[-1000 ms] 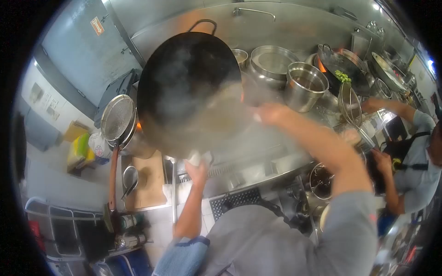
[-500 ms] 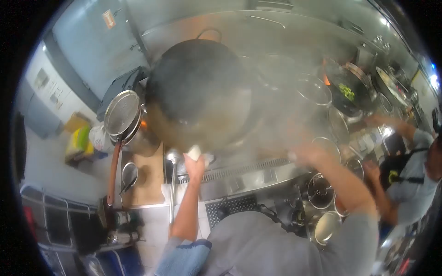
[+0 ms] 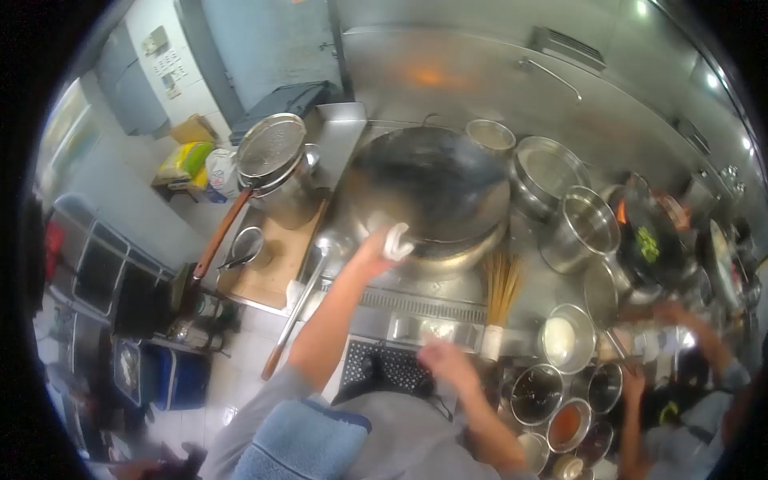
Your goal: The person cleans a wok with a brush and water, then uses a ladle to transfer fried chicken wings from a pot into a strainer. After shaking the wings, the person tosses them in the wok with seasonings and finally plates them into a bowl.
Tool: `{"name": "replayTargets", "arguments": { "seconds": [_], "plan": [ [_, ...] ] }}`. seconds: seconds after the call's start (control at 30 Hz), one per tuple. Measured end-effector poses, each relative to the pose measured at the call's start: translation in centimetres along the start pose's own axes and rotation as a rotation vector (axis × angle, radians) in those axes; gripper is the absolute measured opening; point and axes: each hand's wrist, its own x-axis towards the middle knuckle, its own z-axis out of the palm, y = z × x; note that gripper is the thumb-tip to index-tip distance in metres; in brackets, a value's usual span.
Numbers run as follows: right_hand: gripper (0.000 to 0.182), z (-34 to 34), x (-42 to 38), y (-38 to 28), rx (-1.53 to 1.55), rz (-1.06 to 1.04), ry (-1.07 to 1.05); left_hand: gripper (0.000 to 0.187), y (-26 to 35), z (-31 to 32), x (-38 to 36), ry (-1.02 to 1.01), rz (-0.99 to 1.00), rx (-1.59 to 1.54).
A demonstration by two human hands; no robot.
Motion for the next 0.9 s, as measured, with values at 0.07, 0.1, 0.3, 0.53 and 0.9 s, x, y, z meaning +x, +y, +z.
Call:
{"name": "replayTargets", "arguments": {
  "seconds": [0.07, 0.1, 0.3, 0.53, 0.9],
  "plan": [
    [0.052, 5.3, 3.2, 0.6, 0.028, -0.164, -0.332, 0.041, 0.1, -0.9, -2.5, -0.032, -0.045, -0.094],
    [0.056, 7.5, 4.0, -1.4, -0.032, -0.092, -0.469, 0.040, 0.7, -0.9, -5.6, -0.077, -0.027, -0.119],
    [0.053, 22.9, 10.1, -8.0, -0.459, -0.597, -0.709, 0.042, 7.7, -6.0, -20.1, 0.229, 0.466, 0.155],
    [0.046, 31.2, 15.1, -8.8, -0.030, -0.432, -0.588, 0.047, 20.4, -16.2, -29.4, 0.549, 0.715, 0.317],
    [0.074, 18.1, 6.2, -6.8, 0.695, 0.120, 0.069, 0.060, 20.6, -26.1, -20.6, -0.430, 0.206, -0.537]
  ]
}}
